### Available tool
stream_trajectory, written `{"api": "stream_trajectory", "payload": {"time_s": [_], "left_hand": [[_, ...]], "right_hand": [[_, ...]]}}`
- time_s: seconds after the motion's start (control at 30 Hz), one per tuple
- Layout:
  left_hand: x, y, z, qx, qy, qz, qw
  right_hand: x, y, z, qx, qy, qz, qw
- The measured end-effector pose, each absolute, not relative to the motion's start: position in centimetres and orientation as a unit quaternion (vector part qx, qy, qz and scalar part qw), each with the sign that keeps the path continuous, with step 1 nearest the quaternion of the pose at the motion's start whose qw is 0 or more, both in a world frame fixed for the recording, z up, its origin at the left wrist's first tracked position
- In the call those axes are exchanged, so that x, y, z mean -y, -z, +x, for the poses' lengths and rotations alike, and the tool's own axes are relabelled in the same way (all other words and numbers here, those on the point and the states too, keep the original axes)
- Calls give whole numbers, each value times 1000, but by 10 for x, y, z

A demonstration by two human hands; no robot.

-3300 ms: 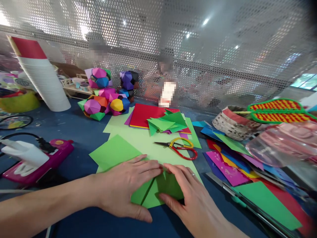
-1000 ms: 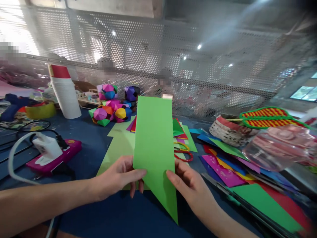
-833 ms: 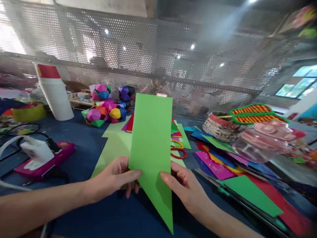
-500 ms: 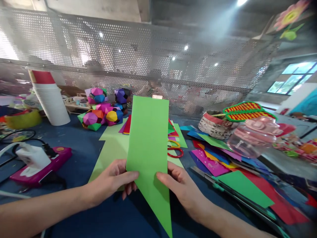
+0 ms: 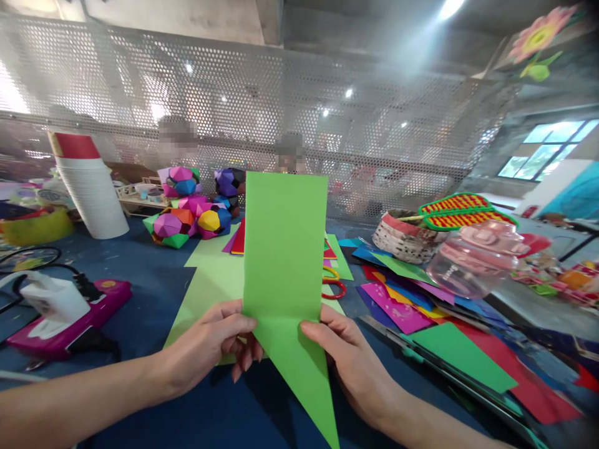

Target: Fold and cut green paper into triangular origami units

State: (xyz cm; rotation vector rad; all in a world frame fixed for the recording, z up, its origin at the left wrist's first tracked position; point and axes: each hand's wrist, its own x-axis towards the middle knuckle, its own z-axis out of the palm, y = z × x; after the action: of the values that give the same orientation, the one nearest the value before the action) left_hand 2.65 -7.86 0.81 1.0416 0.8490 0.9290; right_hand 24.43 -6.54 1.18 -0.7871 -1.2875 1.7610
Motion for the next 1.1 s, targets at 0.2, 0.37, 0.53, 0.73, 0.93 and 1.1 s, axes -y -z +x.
{"api": "stream_trajectory", "payload": {"time_s": [0.2, 0.37, 0.53, 0.73, 0.93, 1.1], "left_hand": [[76, -2, 26, -367, -428, 436, 701], [72, -1, 27, -363, -437, 406, 715], [72, -5, 30, -379, -441, 387, 716], [69, -10, 27, -464, -454, 333, 684], [70, -15, 27, -471, -455, 327, 681], [70, -10, 26, -416, -450, 369, 699]], "right_hand": [[69, -13, 243, 478, -702, -334, 408], [69, -12, 243, 452, -705, -354, 416], [69, -14, 243, 492, -680, -346, 419], [69, -15, 251, 675, -428, -359, 482], [65, -8, 261, 819, -176, -341, 427], [58, -8, 262, 812, -216, -325, 433]]}}
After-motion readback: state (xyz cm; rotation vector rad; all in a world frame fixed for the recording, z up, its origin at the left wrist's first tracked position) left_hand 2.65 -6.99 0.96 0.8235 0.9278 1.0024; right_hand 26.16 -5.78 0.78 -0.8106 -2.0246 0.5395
